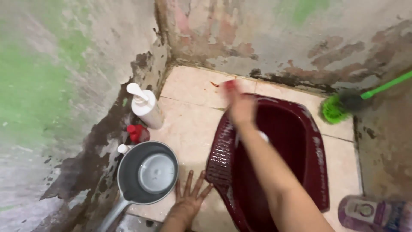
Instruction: Scrubbing the floor and edges around a squat toilet using a sponge and cleaning liquid, then rinsing with water from a dipper.
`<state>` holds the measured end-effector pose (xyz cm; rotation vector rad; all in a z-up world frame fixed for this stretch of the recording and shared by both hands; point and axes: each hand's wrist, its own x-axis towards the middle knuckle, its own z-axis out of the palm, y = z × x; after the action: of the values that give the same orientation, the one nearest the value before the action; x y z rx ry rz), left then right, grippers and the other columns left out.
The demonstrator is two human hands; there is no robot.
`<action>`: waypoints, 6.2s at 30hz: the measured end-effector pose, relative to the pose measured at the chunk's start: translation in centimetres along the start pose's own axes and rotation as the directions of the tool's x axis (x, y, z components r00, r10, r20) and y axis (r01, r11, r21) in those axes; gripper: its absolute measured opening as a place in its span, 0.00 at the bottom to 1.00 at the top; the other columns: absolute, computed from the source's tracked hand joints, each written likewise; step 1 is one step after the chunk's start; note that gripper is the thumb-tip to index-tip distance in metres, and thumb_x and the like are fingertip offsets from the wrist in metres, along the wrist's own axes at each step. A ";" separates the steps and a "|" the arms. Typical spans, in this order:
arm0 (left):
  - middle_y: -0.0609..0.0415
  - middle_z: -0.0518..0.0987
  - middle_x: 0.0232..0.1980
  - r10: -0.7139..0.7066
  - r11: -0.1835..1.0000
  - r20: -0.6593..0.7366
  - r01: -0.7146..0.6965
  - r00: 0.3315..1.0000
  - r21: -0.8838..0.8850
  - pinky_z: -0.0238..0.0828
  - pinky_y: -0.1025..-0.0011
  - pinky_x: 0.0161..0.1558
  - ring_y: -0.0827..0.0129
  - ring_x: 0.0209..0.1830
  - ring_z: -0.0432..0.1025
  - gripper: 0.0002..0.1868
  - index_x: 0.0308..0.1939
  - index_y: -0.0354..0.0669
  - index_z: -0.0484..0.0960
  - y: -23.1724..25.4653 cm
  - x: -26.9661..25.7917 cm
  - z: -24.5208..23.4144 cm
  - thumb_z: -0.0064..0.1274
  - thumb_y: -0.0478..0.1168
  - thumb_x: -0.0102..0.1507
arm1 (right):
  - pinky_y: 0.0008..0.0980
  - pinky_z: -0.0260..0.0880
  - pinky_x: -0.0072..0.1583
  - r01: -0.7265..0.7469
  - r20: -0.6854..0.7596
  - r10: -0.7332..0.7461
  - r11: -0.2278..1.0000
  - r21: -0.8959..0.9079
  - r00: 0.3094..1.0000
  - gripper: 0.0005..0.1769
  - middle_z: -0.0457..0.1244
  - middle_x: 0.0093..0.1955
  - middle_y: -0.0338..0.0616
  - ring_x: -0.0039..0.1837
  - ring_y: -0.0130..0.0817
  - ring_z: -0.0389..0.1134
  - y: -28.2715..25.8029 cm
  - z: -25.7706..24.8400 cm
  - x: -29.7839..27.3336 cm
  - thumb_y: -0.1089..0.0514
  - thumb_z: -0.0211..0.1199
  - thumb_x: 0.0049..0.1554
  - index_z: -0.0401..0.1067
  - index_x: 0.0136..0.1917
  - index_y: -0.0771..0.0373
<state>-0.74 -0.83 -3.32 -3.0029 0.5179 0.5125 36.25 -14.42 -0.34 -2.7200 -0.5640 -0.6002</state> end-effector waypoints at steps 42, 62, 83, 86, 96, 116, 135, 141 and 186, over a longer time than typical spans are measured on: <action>0.49 0.17 0.84 0.006 0.926 0.363 0.131 0.932 -0.355 0.20 0.19 0.70 0.38 0.82 0.12 0.70 0.83 0.63 0.33 -0.5 -1.4 -8.2 0.65 0.32 0.48 | 0.59 0.68 0.62 0.130 0.274 -0.106 0.989 -0.071 0.956 0.37 0.54 0.75 0.50 0.61 0.58 0.66 -0.3 -2.6 0.5 0.56 0.55 0.56 0.55 0.78 0.49; 0.43 0.06 0.79 -0.018 0.993 0.113 0.031 0.993 -0.115 0.22 0.18 0.64 0.30 0.75 0.03 0.86 0.81 0.63 0.25 -0.4 0.5 -1.2 0.78 0.29 0.36 | 0.49 0.74 0.49 0.240 0.525 -0.134 0.961 -0.137 0.840 0.35 0.46 0.77 0.57 0.55 0.56 0.63 -3.9 -9.3 -5.2 0.59 0.46 0.64 0.47 0.83 0.56; 0.45 0.10 0.82 -0.013 0.979 0.293 0.072 0.956 -0.192 0.24 0.26 0.72 0.37 0.81 0.11 0.92 0.82 0.62 0.21 0.0 -2.6 -7.1 0.84 0.48 0.33 | 0.54 0.74 0.54 0.320 0.622 -0.098 0.912 -0.257 0.777 0.47 0.37 0.84 0.54 0.66 0.70 0.58 -9.4 -12.9 -9.8 0.63 0.52 0.57 0.40 0.84 0.42; 0.44 0.10 0.82 -0.025 0.981 0.250 0.072 0.968 -0.181 0.24 0.25 0.72 0.37 0.81 0.11 0.93 0.82 0.61 0.22 -0.3 -2.7 -7.1 0.84 0.48 0.32 | 0.56 0.73 0.57 0.511 0.634 -0.357 0.857 -0.071 0.686 0.45 0.38 0.83 0.52 0.65 0.67 0.59 -9.3 -13.2 -11.7 0.59 0.53 0.56 0.41 0.82 0.42; 0.46 0.09 0.82 0.018 0.965 0.313 0.065 0.950 -0.253 0.22 0.25 0.72 0.38 0.81 0.08 0.93 0.82 0.62 0.21 -0.5 -2.6 -8.0 0.84 0.46 0.32 | 0.55 0.69 0.62 0.089 0.525 0.064 0.962 -0.260 0.848 0.36 0.40 0.85 0.46 0.69 0.65 0.58 -12.0 -7.6 -3.6 0.54 0.49 0.62 0.47 0.82 0.49; 0.45 0.08 0.81 0.011 0.970 0.338 0.072 0.941 -0.231 0.28 0.26 0.72 0.37 0.80 0.08 0.91 0.82 0.62 0.21 -0.6 -2.5 -8.3 0.83 0.45 0.36 | 0.52 0.69 0.55 0.070 0.404 -0.039 0.996 -0.061 0.914 0.38 0.41 0.84 0.57 0.54 0.57 0.61 -9.6 -13.8 -18.4 0.64 0.53 0.58 0.51 0.81 0.55; 0.48 0.12 0.83 -0.024 0.962 0.230 0.085 0.973 -0.258 0.31 0.30 0.75 0.41 0.82 0.14 0.91 0.82 0.64 0.27 -0.4 -3.3 -7.8 0.84 0.45 0.31 | 0.57 0.71 0.56 -0.022 0.323 0.065 0.991 -0.134 0.944 0.35 0.43 0.84 0.49 0.59 0.62 0.61 -8.0 -10.4 -9.2 0.55 0.51 0.61 0.51 0.80 0.50; 0.47 0.13 0.83 -0.014 0.967 0.239 0.075 0.971 -0.245 0.34 0.28 0.71 0.38 0.82 0.13 0.91 0.83 0.64 0.30 -0.4 -2.3 -6.2 0.85 0.45 0.30 | 0.50 0.70 0.54 0.569 0.476 -0.554 0.812 0.129 0.683 0.35 0.42 0.82 0.52 0.55 0.56 0.62 -13.6 -9.0 -11.7 0.49 0.51 0.61 0.48 0.80 0.47; 0.52 0.16 0.84 0.009 0.926 0.432 0.156 0.902 -0.344 0.27 0.33 0.78 0.44 0.84 0.13 0.75 0.83 0.62 0.32 -0.9 -5.1 -16.6 0.74 0.34 0.47 | 0.64 0.64 0.53 0.237 0.189 -0.222 0.969 -0.063 0.957 0.52 0.47 0.85 0.43 0.70 0.54 0.65 0.0 0.4 -0.1 0.67 0.54 0.47 0.47 0.83 0.44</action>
<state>0.25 -0.16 14.06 -3.0720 0.2914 1.3633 36.29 -14.32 -0.80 -2.8290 -0.9307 -0.4419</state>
